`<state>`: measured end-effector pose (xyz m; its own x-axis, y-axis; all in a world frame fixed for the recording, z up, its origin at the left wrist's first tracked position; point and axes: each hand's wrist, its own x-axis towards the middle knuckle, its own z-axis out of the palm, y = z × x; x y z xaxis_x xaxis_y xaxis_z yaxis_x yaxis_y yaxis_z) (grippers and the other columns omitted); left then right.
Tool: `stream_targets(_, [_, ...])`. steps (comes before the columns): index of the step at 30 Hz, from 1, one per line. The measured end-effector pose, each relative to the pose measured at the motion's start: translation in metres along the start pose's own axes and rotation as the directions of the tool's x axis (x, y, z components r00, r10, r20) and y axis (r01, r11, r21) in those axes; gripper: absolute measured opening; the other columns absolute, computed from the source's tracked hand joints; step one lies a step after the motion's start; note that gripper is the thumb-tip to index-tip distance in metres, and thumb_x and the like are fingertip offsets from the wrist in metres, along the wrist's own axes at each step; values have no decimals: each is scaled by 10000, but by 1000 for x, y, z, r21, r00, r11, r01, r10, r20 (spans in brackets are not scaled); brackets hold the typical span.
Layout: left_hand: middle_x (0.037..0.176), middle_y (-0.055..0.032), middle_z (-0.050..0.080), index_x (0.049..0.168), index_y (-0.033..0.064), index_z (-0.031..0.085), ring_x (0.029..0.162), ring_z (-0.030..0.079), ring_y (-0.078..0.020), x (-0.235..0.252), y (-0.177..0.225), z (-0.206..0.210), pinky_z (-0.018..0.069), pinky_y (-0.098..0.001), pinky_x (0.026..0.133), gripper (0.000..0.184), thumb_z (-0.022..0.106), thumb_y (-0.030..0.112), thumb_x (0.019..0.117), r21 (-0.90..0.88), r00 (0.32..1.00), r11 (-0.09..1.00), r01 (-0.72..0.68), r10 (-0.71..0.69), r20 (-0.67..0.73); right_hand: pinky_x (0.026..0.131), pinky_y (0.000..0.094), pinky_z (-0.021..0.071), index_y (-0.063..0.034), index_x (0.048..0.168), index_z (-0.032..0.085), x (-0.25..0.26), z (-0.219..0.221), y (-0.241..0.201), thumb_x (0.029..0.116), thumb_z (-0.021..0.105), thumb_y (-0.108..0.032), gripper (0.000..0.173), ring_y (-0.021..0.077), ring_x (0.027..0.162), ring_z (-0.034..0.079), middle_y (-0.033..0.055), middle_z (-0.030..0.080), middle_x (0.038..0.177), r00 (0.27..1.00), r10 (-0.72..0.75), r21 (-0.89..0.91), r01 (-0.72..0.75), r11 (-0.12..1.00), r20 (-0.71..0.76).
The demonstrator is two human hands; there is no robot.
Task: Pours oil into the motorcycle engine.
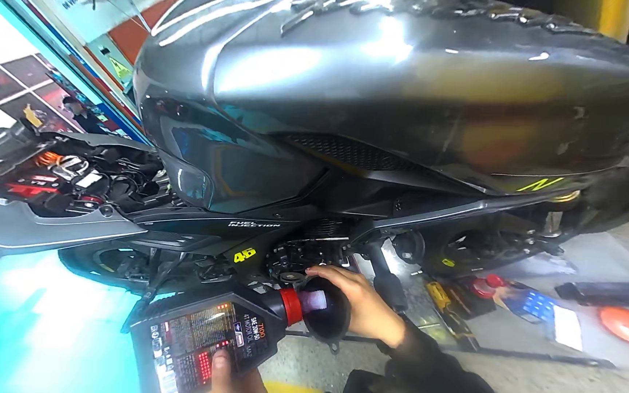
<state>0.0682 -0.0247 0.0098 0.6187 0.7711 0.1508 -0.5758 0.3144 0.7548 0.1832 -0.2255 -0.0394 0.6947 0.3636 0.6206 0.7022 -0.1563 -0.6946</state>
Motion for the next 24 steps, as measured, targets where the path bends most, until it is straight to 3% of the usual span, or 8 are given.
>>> stream_targets(10, [1044,-33,738,1260,144,530,951,740,-152,3,10,13,637,-353,826,677,922,285,726,56,982,985,-163,157,104,987,390,585,-207,1383,615,4,1,0,786,852,-365,662,95,1174,653,-31,684,1291,999,53,29,-53,998,1])
stream_targets(16, [1066,-73,726,1272,132,532,971,733,-181,7,1,-2,630,-393,846,700,925,310,721,4,994,995,-104,104,33,1009,393,579,-197,1378,621,5,1,2,792,852,-365,652,101,1189,649,-28,684,1299,999,48,50,-48,998,14])
stream_targets(20, [1035,-60,740,1200,136,602,972,733,-164,4,-1,-10,622,-378,869,578,904,325,745,-48,998,997,-57,58,3,1015,389,576,-205,1377,625,7,3,5,787,852,-373,653,96,1199,645,-31,685,1300,999,45,35,-46,998,24])
stream_targets(24, [1050,-51,749,1175,156,655,990,733,-162,2,-2,-20,616,-380,890,474,878,296,780,-95,997,995,-38,44,64,1004,415,575,-226,1380,623,9,4,7,800,837,-378,637,111,1199,647,-22,682,1309,999,27,33,-28,999,42])
